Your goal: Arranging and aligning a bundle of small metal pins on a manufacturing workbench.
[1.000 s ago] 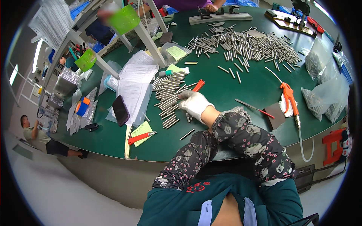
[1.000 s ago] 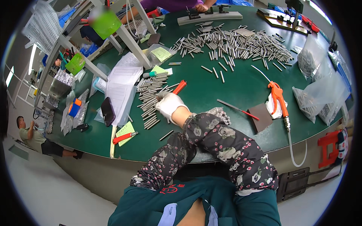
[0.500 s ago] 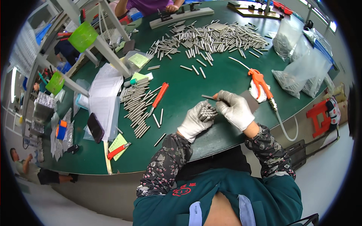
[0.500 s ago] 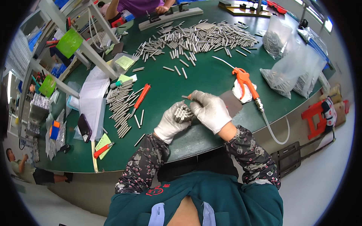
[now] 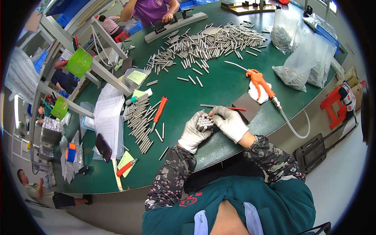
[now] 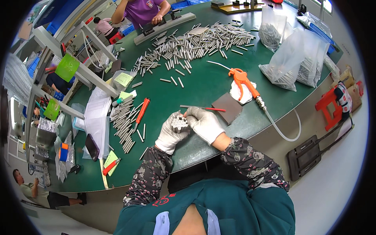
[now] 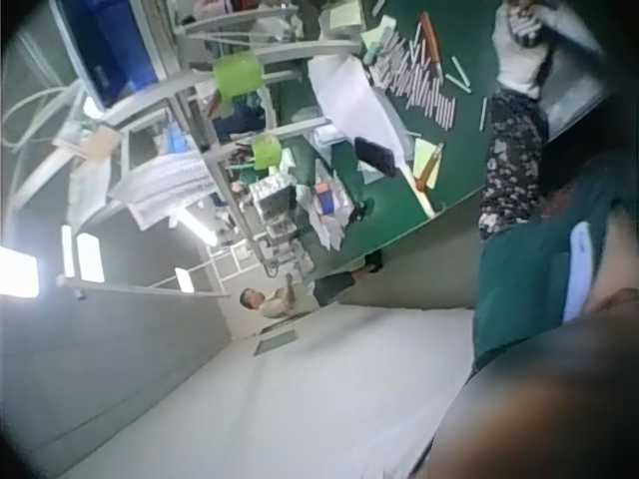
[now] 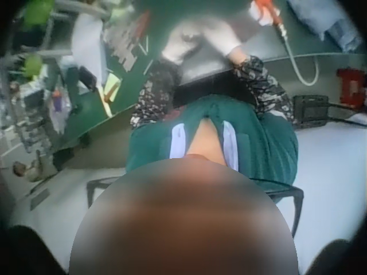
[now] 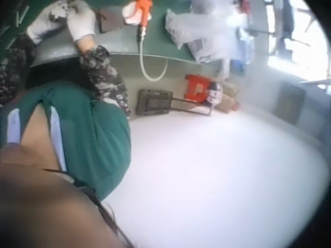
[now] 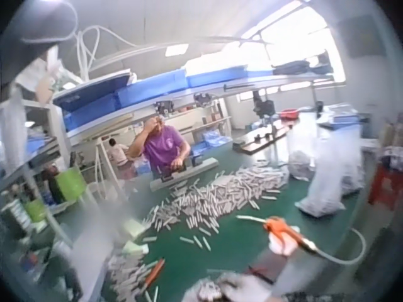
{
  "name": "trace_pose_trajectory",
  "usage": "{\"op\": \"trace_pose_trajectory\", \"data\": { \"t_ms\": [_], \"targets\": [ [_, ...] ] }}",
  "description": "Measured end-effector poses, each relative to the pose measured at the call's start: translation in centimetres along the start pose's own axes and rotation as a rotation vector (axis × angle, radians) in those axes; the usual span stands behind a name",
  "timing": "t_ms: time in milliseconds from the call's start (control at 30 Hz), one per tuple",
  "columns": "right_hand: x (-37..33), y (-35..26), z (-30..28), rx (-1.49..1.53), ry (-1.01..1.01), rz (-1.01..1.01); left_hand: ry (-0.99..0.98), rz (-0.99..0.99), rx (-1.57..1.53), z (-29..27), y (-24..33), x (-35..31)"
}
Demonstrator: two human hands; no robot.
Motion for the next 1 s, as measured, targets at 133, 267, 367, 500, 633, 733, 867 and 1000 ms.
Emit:
{"op": "trace_pose_trajectory", "data": {
  "t_ms": [133,267,367,500,633,733,867,1000],
  "targets": [
    [-0.1,-0.2,-0.1,-0.045,0.039,-0.048,0.004,-0.022,-0.023,-0.2,-0.2,0.1],
    [0.1,-0.1,0.0,-0.087,0.062,-0.069,0.018,-0.017,0.051,-0.4,-0.1,0.2],
    [0.2,0.0,0.2,-0.076,0.078,-0.069,0.025,-0.007,0.085,-0.3,0.1,0.2],
    [0.4,0.4,0.2,-0.093,0.1,-0.065,0.0,0.0,0.089,-0.5,-0.4,0.3],
    [0.3,0.0,-0.9,-0.122,0.062,-0.043,-0.008,-0.01,0.085,-0.3,-0.2,0.1],
    [-0.3,-1.0,-2.9,-0.249,0.172,-0.091,-0.01,-0.013,0.029,0.2,0.2,-0.1],
    [-0.7,-0.9,-4.1,-0.308,0.185,-0.086,-0.018,-0.046,-0.026,0.5,0.1,-0.2],
    [-1.1,-0.9,-4.1,-0.327,0.146,-0.118,-0.069,0.091,0.16,0.4,-0.1,-0.3]
  ]
}}
Point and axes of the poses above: each hand's wrist, its own x-axis towards the middle knuckle, its own z-axis out of the palm, y = z × x, the point moved 4 cm from there along x, towards the middle knuckle, and after that the axes turned 7 degrees about -x, right-handed, at the moved point
